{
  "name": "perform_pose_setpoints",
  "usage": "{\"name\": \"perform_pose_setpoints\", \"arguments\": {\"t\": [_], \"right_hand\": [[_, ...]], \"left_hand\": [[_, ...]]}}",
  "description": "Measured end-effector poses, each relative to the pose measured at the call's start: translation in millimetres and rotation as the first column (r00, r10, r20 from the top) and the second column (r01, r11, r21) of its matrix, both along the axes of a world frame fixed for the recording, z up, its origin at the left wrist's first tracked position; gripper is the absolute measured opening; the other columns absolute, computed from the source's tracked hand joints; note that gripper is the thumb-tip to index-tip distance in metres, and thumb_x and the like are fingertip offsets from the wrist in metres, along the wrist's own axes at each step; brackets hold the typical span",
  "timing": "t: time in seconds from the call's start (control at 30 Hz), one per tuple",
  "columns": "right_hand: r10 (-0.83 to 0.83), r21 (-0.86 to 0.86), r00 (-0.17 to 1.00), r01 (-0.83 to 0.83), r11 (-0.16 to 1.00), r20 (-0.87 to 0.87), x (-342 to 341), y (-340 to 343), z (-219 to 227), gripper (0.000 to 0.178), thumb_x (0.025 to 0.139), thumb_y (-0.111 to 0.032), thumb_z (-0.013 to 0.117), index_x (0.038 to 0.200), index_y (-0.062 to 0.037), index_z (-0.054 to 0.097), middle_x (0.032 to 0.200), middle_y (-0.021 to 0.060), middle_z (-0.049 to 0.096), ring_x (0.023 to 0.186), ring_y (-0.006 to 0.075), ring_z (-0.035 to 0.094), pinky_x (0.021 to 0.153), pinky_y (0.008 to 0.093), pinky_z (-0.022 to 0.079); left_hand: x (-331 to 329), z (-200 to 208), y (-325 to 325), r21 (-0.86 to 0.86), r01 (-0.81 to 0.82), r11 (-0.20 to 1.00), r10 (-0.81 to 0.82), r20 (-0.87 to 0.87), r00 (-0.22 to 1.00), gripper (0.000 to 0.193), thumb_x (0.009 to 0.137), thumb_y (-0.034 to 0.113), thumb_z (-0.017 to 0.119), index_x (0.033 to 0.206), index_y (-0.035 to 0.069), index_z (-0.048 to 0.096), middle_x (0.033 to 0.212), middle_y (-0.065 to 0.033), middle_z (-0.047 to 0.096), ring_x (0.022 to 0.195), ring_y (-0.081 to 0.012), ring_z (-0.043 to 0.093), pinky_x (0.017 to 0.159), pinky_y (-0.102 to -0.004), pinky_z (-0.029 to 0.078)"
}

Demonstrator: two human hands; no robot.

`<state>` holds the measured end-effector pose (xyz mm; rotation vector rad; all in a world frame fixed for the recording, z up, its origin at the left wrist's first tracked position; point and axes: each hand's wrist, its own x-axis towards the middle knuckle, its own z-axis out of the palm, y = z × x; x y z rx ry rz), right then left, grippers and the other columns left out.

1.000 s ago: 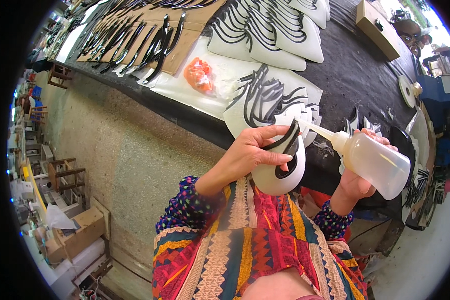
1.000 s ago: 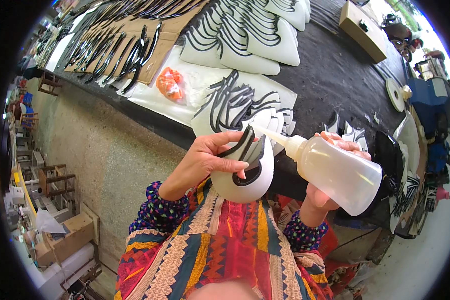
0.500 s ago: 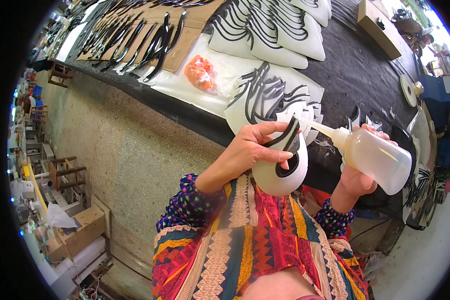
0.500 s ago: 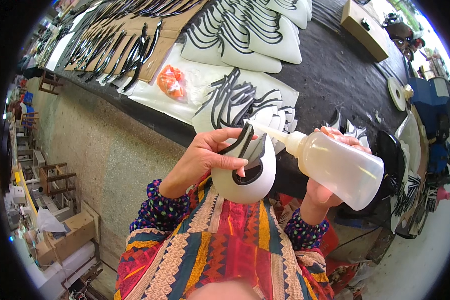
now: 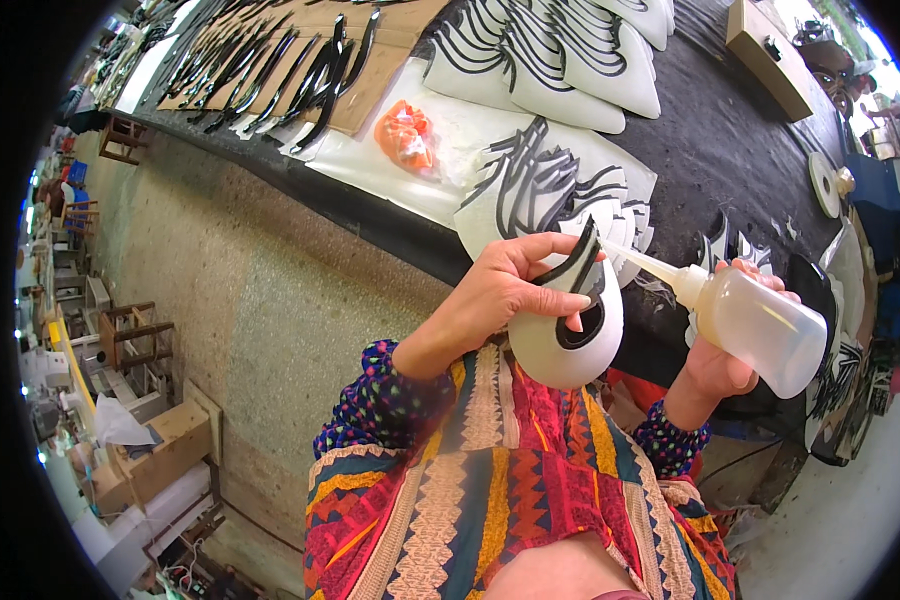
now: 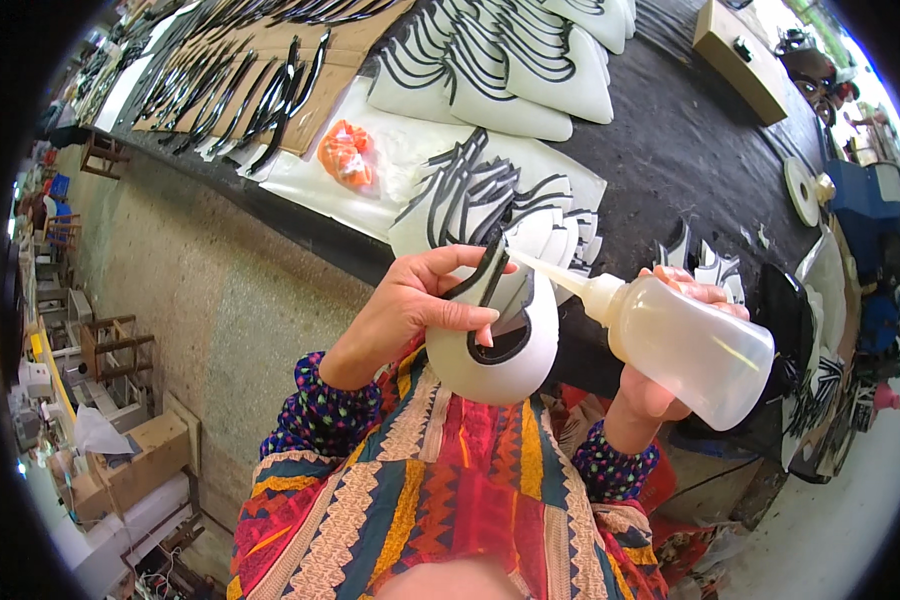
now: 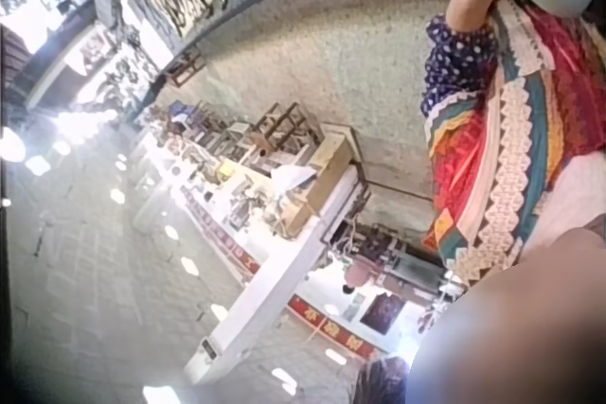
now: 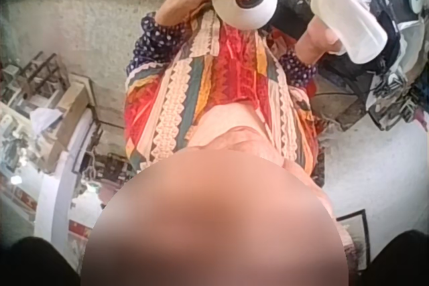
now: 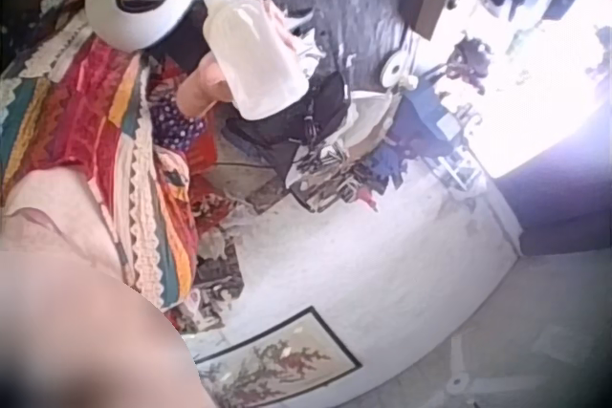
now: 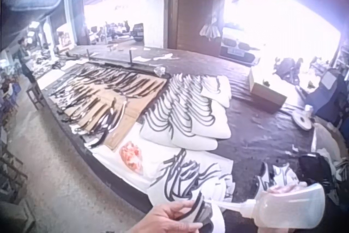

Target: Applying glue to shoe components on a workbench in a factory.

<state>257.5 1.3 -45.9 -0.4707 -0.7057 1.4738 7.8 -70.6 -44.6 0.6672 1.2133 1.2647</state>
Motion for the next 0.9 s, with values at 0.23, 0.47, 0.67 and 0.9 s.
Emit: {"name": "perform_pose_setpoints", "arguments": {"t": [0.23, 0.47, 0.67, 0.9], "right_hand": [[-0.260, 0.278, 0.891, 0.160, 0.947, 0.374, -12.8, 1.0, 43.3, 0.083, 0.062, -0.056, 0.065, 0.120, -0.0061, 0.035, 0.112, 0.0097, 0.042, 0.107, 0.0302, 0.045, 0.091, 0.0455, 0.038], [-0.333, 0.446, 0.830, 0.115, 0.887, 0.447, -10.3, 2.9, 50.6, 0.085, 0.059, -0.059, 0.066, 0.117, -0.0070, 0.032, 0.105, 0.0102, 0.045, 0.103, 0.0302, 0.047, 0.088, 0.0469, 0.041], [-0.315, 0.446, 0.884, 0.141, 0.884, 0.344, -6.3, 6.4, 51.4, 0.079, 0.058, -0.052, 0.071, 0.113, -0.0071, 0.035, 0.103, 0.0100, 0.048, 0.103, 0.0289, 0.047, 0.089, 0.0451, 0.041], [-0.188, 0.533, 0.879, -0.085, 0.842, 0.437, -13.3, 7.2, 49.0, 0.073, 0.062, -0.049, 0.070, 0.113, -0.0079, 0.038, 0.108, 0.0082, 0.045, 0.106, 0.0313, 0.043, 0.089, 0.0472, 0.037]], "left_hand": [[15.3, 36.0, 22.5, -0.027, 0.226, 0.974, -0.221, 0.125, 0.967, 0.031, 0.072, 0.000, 0.063, 0.102, -0.004, 0.055, 0.078, -0.0072, 0.061, 0.068, -0.0108, 0.058, 0.064, -0.0195, 0.044], [21.7, 46.1, 26.7, -0.024, 0.283, 0.959, -0.263, 0.297, 0.918, 0.038, 0.071, -0.002, 0.062, 0.108, -0.003, 0.052, 0.082, -0.0092, 0.061, 0.066, -0.0121, 0.060, 0.064, -0.0207, 0.046], [23.8, 51.9, 30.1, -0.005, 0.321, 0.947, -0.308, 0.272, 0.912, 0.038, 0.071, -0.002, 0.062, 0.108, -0.001, 0.052, 0.078, -0.0093, 0.061, 0.064, -0.0117, 0.059, 0.062, -0.0207, 0.046], [18.0, 47.2, 22.5, -0.019, 0.326, 0.945, -0.311, 0.251, 0.916, 0.039, 0.071, -0.004, 0.061, 0.108, -0.001, 0.052, 0.076, -0.0087, 0.061, 0.063, -0.0123, 0.059, 0.061, -0.0213, 0.046]]}}
